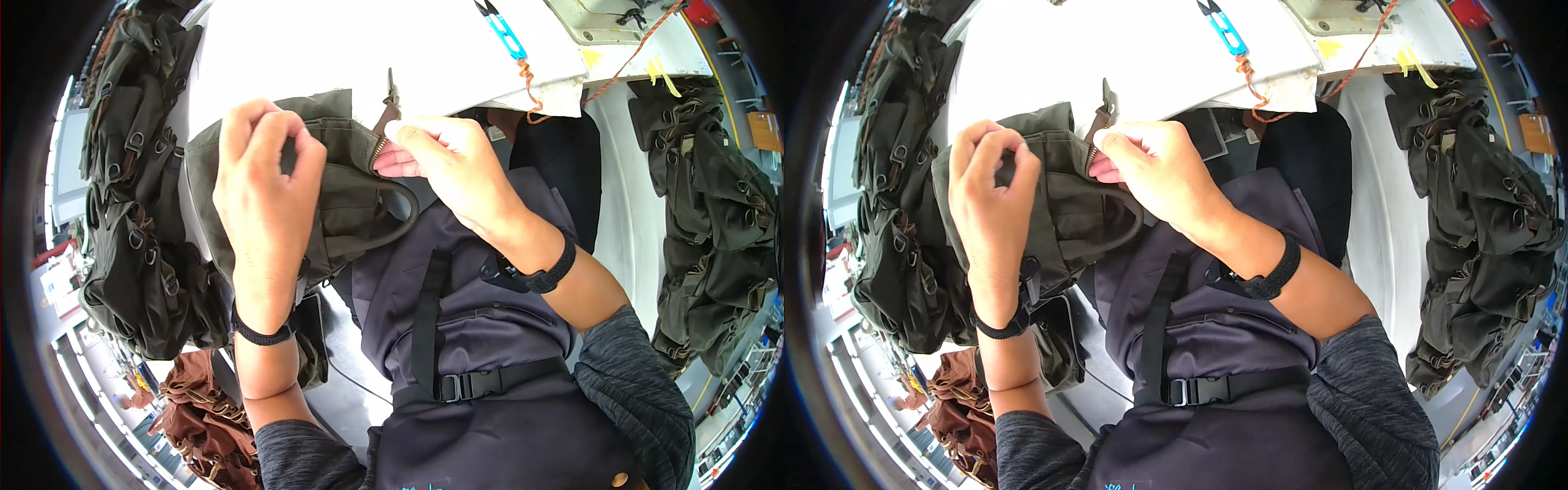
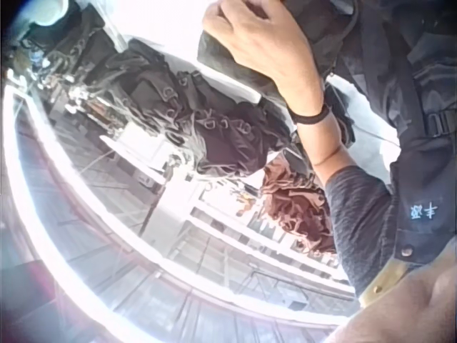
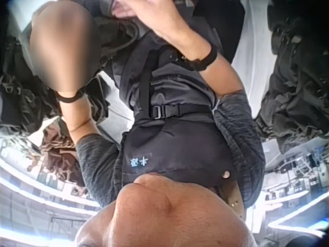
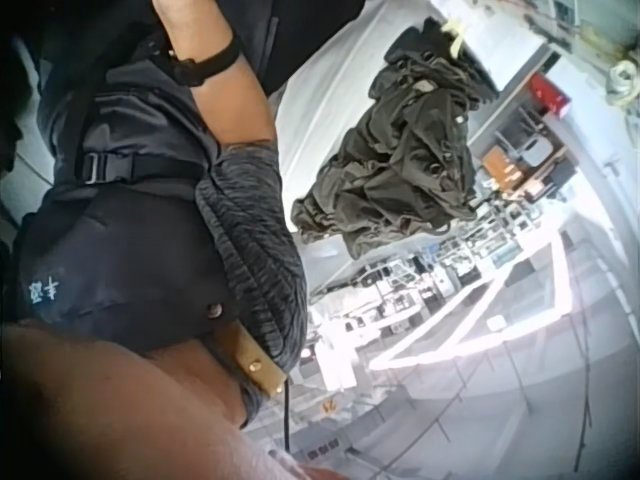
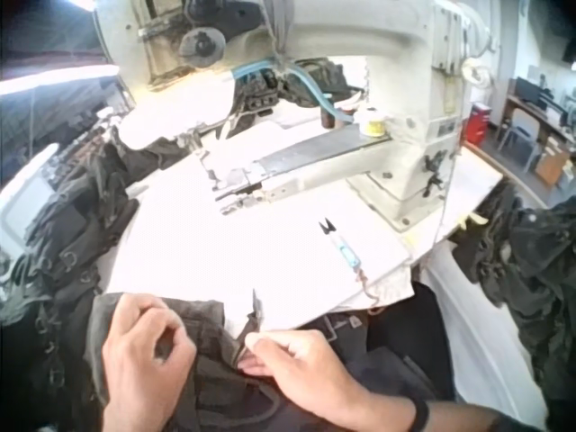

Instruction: The person sews a zipper onto a green canvas bag using an industrial sewing machine. They align the zipper, stitch along its length, trim excess thread with scissors, and inspect the seam. The process is repeated for multiple bags in a factory setting.

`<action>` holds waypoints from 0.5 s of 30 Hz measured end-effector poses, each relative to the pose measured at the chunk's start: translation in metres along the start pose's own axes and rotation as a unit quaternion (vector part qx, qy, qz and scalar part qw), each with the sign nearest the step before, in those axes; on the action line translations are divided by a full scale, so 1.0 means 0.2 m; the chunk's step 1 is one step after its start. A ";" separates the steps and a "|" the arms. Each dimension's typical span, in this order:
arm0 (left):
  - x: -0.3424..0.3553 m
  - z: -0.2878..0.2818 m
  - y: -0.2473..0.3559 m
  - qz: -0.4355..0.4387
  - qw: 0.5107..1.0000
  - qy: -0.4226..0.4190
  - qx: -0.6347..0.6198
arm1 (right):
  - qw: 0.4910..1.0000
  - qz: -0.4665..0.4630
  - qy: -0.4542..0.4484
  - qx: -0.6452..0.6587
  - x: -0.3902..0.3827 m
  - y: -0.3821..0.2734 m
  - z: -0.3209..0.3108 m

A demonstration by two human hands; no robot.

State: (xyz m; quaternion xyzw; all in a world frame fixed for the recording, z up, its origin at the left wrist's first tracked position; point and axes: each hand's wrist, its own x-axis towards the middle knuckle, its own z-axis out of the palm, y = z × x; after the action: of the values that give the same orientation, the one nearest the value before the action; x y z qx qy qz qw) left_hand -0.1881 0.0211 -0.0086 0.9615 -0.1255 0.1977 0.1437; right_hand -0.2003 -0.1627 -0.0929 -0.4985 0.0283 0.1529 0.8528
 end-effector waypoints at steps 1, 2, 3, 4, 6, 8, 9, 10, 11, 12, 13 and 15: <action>0.00 0.01 -0.05 0.032 0.999 0.022 -0.012 | 1.000 -0.002 0.001 0.003 0.00 0.01 0.00; 0.00 0.01 -0.05 -0.008 0.997 -0.006 -0.076 | 1.000 -0.004 0.002 0.006 0.00 0.01 0.00; -0.01 0.00 -0.04 -0.048 0.989 -0.033 -0.137 | 1.000 -0.001 0.001 0.005 0.00 0.01 0.01; -0.02 -0.01 -0.03 -0.089 0.974 -0.060 -0.199 | 1.000 0.002 0.000 0.005 0.00 0.00 0.01; -0.04 0.00 -0.04 -0.135 0.917 -0.102 -0.362 | 1.000 0.000 0.004 0.012 0.01 0.01 0.01; -0.04 0.00 0.00 -0.179 0.819 -0.144 -0.527 | 0.999 -0.011 0.013 0.028 0.01 0.02 0.01; -0.03 0.01 0.01 -0.222 0.763 -0.159 -0.586 | 0.999 -0.008 0.012 0.029 0.01 0.02 0.02; -0.03 0.02 -0.01 -0.215 0.758 -0.184 -0.588 | 0.999 -0.004 0.011 0.031 0.01 0.01 0.03; -0.04 0.04 -0.04 -0.208 0.752 -0.209 -0.590 | 0.999 -0.001 0.010 0.033 0.00 0.01 0.03; -0.03 0.05 -0.08 -0.200 0.745 -0.235 -0.592 | 1.000 -0.020 0.014 0.008 0.00 0.01 0.03; -0.02 0.05 -0.10 -0.163 0.819 -0.226 -0.501 | 0.999 -0.038 0.018 -0.017 -0.01 0.01 0.03; -0.04 0.02 -0.04 -0.071 0.935 -0.177 -0.297 | 0.995 -0.075 0.019 -0.059 -0.02 0.02 0.03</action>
State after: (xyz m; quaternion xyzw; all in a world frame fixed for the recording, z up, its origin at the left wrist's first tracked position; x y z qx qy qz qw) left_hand -0.1913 0.0283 -0.0167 0.9008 -0.1334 -0.0331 0.4120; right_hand -0.2054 -0.1561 -0.0930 -0.5514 -0.0017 0.0800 0.8304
